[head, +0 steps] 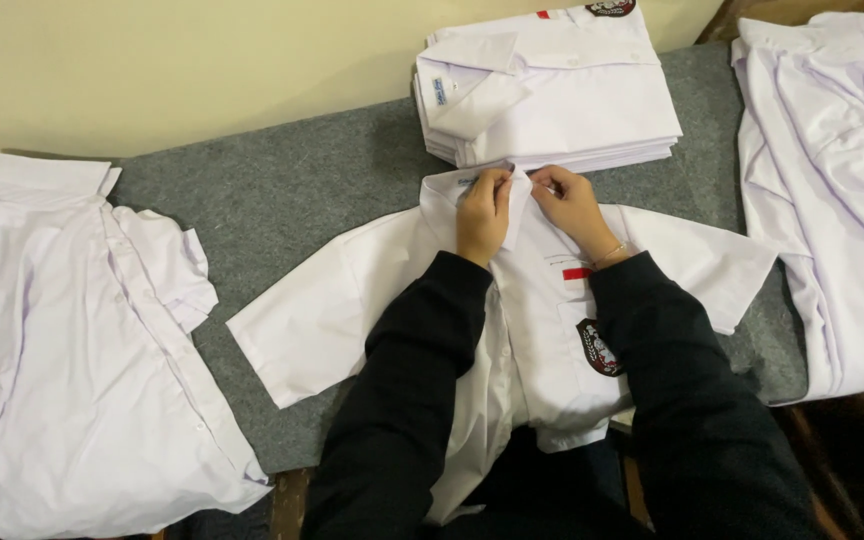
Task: Folding a white school shirt and then buttoning another one on a work table in a factory setting.
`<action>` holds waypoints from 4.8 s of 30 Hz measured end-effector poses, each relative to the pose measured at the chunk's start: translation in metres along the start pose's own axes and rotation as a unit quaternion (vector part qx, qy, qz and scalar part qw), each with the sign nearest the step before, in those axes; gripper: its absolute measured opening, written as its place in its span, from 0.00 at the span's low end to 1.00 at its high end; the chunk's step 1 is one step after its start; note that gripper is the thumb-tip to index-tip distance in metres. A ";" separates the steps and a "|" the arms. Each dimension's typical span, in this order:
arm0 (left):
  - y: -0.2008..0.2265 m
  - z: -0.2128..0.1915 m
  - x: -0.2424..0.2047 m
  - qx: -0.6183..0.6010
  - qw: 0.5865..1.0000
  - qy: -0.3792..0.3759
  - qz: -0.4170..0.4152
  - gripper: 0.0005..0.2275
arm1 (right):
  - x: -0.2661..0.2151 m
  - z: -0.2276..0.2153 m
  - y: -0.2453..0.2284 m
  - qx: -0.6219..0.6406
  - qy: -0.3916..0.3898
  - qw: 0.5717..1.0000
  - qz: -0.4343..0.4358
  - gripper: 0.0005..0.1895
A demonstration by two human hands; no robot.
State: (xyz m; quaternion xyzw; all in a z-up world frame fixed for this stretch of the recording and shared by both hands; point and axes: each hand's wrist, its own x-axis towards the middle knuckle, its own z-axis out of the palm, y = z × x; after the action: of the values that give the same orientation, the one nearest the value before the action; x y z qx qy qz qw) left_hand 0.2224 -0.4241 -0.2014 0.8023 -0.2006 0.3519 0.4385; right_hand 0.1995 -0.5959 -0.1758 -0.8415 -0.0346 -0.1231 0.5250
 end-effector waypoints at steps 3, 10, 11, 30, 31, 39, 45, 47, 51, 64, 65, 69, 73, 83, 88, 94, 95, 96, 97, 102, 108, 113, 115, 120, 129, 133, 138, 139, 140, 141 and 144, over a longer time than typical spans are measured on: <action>0.000 -0.001 0.001 0.006 1.000 0.006 0.008 0.02 | -0.001 0.002 0.000 0.012 0.007 1.000 0.002 0.06; -0.002 0.005 -0.004 0.023 1.000 0.012 0.017 0.02 | -0.011 -0.002 -0.030 0.075 -0.014 0.997 -0.004 0.07; -0.003 0.005 -0.003 0.024 1.000 0.012 0.016 0.02 | -0.009 -0.002 -0.026 0.075 -0.015 0.997 -0.004 0.07; 0.002 -0.027 0.014 0.042 0.995 0.025 0.083 0.04 | -0.001 0.010 0.018 -0.094 0.048 0.993 -0.060 0.04; -0.001 -0.037 0.021 0.033 0.995 0.032 0.084 0.04 | -0.004 0.008 0.010 -0.084 0.041 0.992 -0.080 0.05; -0.086 -0.130 0.016 0.184 0.912 -0.304 -0.202 0.15 | -0.013 0.003 -0.020 0.033 -0.043 0.995 -0.089 0.14; -0.066 -0.132 0.018 0.043 0.943 -0.239 -0.230 0.15 | -0.017 0.003 0.004 0.019 -0.022 0.988 -0.152 0.09; -0.052 -0.137 0.025 -0.023 0.937 -0.237 -0.256 0.17 | -0.013 0.003 0.007 0.012 -0.021 0.986 -0.164 0.09; -0.035 -0.138 0.040 0.017 0.970 -0.158 -0.183 0.18 | 0.000 -0.002 -0.003 -0.114 0.030 0.975 -0.189 0.12; -0.086 -0.124 0.105 0.270 0.955 -0.125 -0.001 0.19 | 0.069 0.025 -0.074 -0.548 0.202 0.760 -0.285 0.23; -0.083 -0.127 0.097 0.271 0.954 -0.127 -0.002 0.19 | 0.063 0.029 -0.071 -0.547 0.200 0.762 -0.284 0.23; -0.071 -0.129 0.070 0.255 0.949 -0.146 -0.113 0.20 | 0.038 0.037 -0.088 -0.486 0.204 0.824 -0.211 0.21; -0.012 -0.146 0.058 0.243 0.962 -0.087 -0.089 0.18 | -0.026 0.032 -0.150 -0.181 0.087 0.947 -0.249 0.14; -0.041 -0.076 -0.031 0.104 0.913 -0.374 -0.124 0.08 | -0.060 0.064 -0.080 -0.231 -0.134 0.960 0.079 0.19; -0.015 -0.095 -0.020 0.077 0.920 -0.369 -0.110 0.08 | -0.052 0.058 -0.064 -0.207 -0.159 0.959 0.110 0.12; -0.021 -0.087 -0.034 0.100 0.918 -0.376 -0.078 0.07 | -0.052 0.050 -0.059 -0.124 -0.160 0.970 0.135 0.09; -0.024 -0.083 -0.036 0.099 0.917 -0.378 -0.078 0.07 | -0.052 0.050 -0.055 -0.124 -0.160 0.970 0.138 0.09; -0.027 -0.080 -0.038 0.088 0.919 -0.375 -0.082 0.06 | -0.051 0.050 -0.052 -0.082 -0.154 0.972 0.156 0.08; -0.030 -0.077 -0.041 0.076 0.921 -0.372 -0.086 0.06 | -0.051 0.051 -0.049 -0.041 -0.148 0.972 0.175 0.06; -0.026 -0.081 -0.040 -0.012 0.915 -0.362 -0.178 0.05 | -0.056 0.048 -0.056 0.061 -0.126 0.972 0.188 0.06; -0.021 -0.086 -0.035 -0.055 0.897 -0.370 -0.236 0.05 | -0.058 0.048 -0.059 0.085 -0.128 0.972 0.180 0.06; -0.011 -0.097 -0.025 -0.072 0.879 -0.375 -0.284 0.04 | -0.057 0.049 -0.050 0.090 -0.134 0.971 0.179 0.08; -0.013 -0.097 -0.026 -0.094 0.866 -0.372 -0.321 0.05 | -0.057 0.048 -0.051 0.095 -0.136 0.969 0.181 0.06; -0.013 -0.097 -0.025 -0.109 0.861 -0.364 -0.339 0.06 | -0.056 0.052 -0.030 0.084 -0.146 0.971 0.172 0.07; -0.007 -0.102 -0.020 -0.101 0.860 -0.359 -0.348 0.06 | -0.057 0.045 -0.058 0.074 -0.164 0.969 0.171 0.08; -0.010 -0.099 -0.020 -0.095 0.859 -0.360 -0.352 0.06 | -0.058 0.040 -0.073 0.083 -0.180 0.962 0.186 0.09; -0.012 -0.099 -0.022 -0.109 0.857 -0.358 -0.355 0.06 | -0.054 0.035 -0.074 0.090 -0.203 0.958 0.185 0.08; -0.013 -0.099 -0.022 -0.113 0.856 -0.357 -0.356 0.06 | -0.053 0.035 -0.072 0.094 -0.215 0.955 0.183 0.08; -0.012 -0.099 -0.022 -0.113 0.856 -0.357 -0.356 0.06 | -0.054 0.036 -0.067 0.094 -0.215 0.955 0.182 0.08; -0.011 -0.100 -0.021 -0.113 0.857 -0.355 -0.355 0.05 | -0.054 0.037 -0.063 0.095 -0.211 0.956 0.180 0.08; -0.009 -0.101 -0.020 -0.114 0.859 -0.353 -0.354 0.05 | -0.055 0.037 -0.065 0.093 -0.202 0.959 0.175 0.08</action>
State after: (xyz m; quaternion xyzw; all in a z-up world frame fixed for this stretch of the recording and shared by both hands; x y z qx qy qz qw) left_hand 0.1752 -0.3342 -0.1843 0.8339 -0.0834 -0.1587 0.5220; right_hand 0.1410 -0.5296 -0.1481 -0.7891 -0.0036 0.1466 0.5965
